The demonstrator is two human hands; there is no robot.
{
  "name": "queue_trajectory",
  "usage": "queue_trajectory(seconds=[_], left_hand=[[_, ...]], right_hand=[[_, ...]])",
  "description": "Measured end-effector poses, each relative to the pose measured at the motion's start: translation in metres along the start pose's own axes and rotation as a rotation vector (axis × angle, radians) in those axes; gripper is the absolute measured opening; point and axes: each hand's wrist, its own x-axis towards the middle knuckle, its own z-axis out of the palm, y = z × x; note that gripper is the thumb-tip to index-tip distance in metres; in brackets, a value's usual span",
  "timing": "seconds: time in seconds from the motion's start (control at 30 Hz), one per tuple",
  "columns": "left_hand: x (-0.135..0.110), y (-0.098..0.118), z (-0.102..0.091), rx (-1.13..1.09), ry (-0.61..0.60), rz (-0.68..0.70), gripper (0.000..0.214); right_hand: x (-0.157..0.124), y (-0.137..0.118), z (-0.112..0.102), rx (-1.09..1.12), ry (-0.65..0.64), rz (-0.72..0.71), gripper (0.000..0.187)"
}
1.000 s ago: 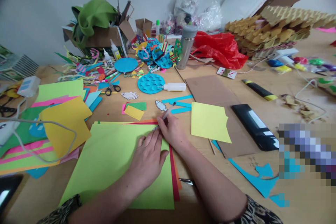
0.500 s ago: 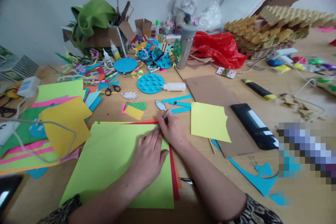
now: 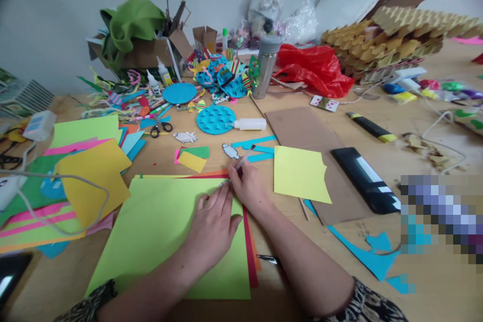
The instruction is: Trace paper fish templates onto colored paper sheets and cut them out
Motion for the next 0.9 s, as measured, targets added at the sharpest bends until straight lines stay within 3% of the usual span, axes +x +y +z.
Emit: queue_trajectory(seconds=[0.9], left_hand=[[0.0005,0.0007,-0.0014,0.011,-0.006,0.003,0.049]], right_hand=[[-0.0006,0.0024,-0.0011,-0.003,-0.001,-0.006,0.023]])
